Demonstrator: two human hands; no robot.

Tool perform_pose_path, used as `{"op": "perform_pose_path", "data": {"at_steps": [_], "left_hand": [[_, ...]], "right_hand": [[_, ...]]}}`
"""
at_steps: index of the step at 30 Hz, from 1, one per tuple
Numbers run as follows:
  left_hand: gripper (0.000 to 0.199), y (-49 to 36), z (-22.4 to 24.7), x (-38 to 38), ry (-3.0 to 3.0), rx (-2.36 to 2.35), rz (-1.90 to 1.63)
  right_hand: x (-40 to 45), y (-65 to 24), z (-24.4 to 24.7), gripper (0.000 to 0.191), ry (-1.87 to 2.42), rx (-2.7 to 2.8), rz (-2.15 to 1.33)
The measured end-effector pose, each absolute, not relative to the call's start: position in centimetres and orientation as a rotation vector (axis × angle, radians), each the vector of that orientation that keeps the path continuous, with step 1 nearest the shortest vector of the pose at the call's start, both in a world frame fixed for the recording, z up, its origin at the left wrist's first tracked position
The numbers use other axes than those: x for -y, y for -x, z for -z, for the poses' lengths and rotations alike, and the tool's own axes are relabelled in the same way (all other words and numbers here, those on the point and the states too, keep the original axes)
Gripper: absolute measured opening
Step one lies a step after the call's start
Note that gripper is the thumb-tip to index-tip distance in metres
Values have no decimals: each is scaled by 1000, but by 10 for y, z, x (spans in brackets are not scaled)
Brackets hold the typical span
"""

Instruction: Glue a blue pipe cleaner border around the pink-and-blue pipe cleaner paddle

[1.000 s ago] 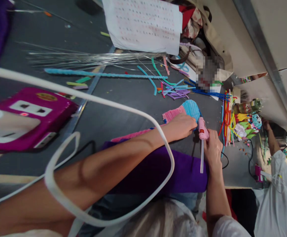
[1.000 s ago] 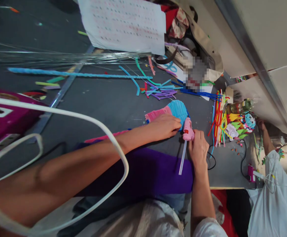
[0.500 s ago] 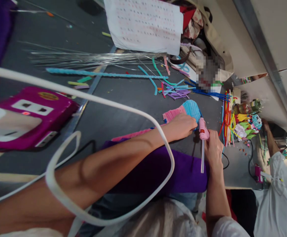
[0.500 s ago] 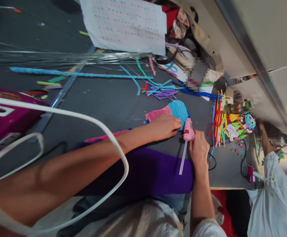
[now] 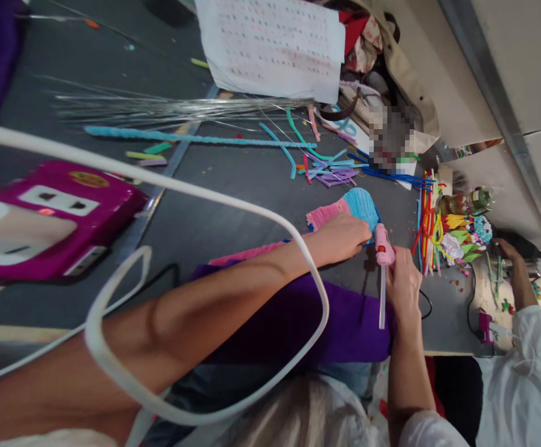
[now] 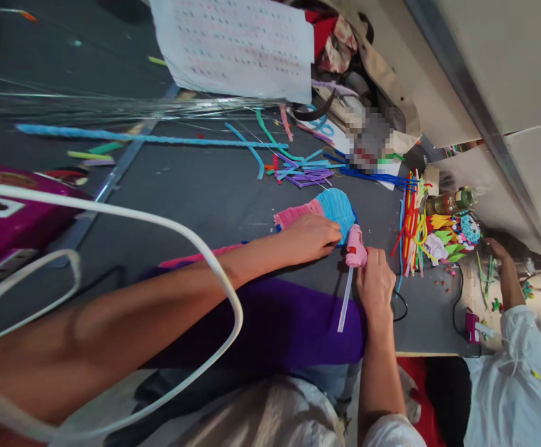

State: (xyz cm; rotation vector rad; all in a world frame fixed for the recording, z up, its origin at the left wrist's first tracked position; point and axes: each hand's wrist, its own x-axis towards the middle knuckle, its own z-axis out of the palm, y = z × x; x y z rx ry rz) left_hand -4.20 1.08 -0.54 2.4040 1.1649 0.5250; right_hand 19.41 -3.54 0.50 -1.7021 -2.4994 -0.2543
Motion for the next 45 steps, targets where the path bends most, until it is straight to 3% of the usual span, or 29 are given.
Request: {"op": "perform_pose_path", "data": {"at_steps": [45], "left_hand": [[17,42,-1,-11,-2394,-1193,-454]], "right_hand": [[54,-195,-13,22,1813,2488,267]]}}
